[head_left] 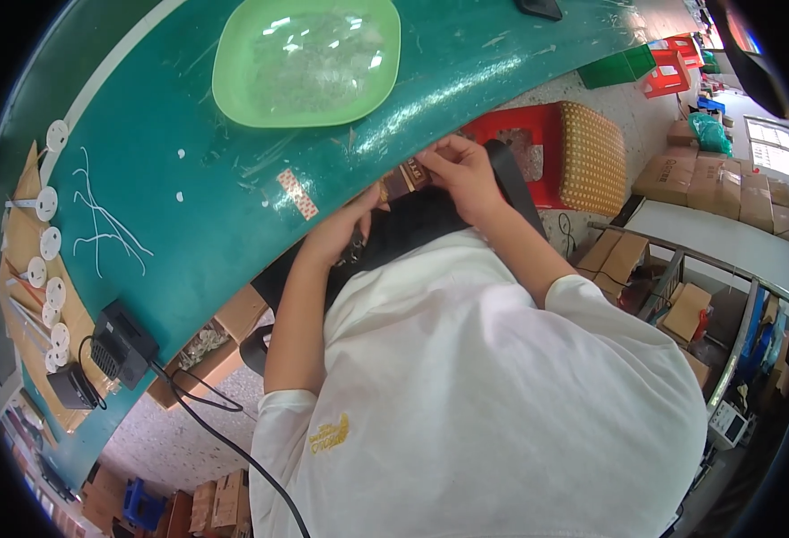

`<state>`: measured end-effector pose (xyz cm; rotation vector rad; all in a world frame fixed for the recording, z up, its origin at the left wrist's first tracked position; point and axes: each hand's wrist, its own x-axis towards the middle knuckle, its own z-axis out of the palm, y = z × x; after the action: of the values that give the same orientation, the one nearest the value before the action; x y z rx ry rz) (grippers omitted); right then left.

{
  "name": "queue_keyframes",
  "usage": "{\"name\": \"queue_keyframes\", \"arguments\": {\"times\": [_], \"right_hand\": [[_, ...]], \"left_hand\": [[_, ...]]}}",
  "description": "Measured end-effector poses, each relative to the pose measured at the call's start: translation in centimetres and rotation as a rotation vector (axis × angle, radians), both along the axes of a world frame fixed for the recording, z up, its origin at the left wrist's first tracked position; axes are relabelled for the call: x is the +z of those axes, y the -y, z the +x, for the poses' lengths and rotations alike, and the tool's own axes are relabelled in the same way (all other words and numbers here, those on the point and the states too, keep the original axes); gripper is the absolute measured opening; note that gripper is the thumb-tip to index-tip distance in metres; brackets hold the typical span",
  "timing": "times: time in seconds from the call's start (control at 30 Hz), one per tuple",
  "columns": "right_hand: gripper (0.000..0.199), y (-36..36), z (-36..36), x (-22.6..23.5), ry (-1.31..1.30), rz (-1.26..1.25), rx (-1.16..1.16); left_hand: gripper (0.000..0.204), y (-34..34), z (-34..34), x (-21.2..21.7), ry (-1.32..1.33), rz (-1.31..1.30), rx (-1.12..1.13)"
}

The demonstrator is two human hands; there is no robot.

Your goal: Assembling LED light strips into plastic bases and testing them on a production line.

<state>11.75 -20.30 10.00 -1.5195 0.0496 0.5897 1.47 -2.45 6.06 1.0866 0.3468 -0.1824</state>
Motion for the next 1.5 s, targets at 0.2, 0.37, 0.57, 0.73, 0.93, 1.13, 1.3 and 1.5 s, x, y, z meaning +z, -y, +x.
{"name": "queue_keyframes", "arguments": {"times": [0.2,0.37,0.57,0.73,0.93,1.13,1.3,1.5], "right_hand": [[0.015,-1.4,-1.3,-1.8,0.406,-0.257,-0.144],[0.014,-1.6,0.3,0.1,0.125,-0.126,-0.157],[0.035,-2.3,1.0,-1.3,-0.450,0.362,-0.078],[0.045,-2.4,0.5,0.1,-0.292,0.241,-0.087],[0.050,-0.5,1.4,2.2,-0.733,0.826,0.371],[0.081,0.6,2.9,2.9,-0.246,0.186,1.025],[0.078,4.5,4.7,5.2,0.136,-0.454,0.984],[0.066,15.8,-4.5,-11.7,0.062,-0.386,0.009]], "left_hand": [[0.019,2.6,1.0,1.4,0.005,-0.033,0.177],[0.022,2.5,1.6,1.6,-0.124,-0.253,0.158],[0.022,2.3,1.2,0.4,-0.208,-0.298,0.043],[0.022,1.5,1.7,3.4,0.001,0.045,-0.038],[0.028,0.6,-0.1,1.9,0.134,0.175,-0.236],[0.029,0.6,1.7,2.3,0.242,0.715,-0.436],[0.050,2.4,2.4,2.9,0.281,1.056,-0.258],[0.043,-3.7,-0.5,-12.4,0.112,1.035,-0.012]]}}
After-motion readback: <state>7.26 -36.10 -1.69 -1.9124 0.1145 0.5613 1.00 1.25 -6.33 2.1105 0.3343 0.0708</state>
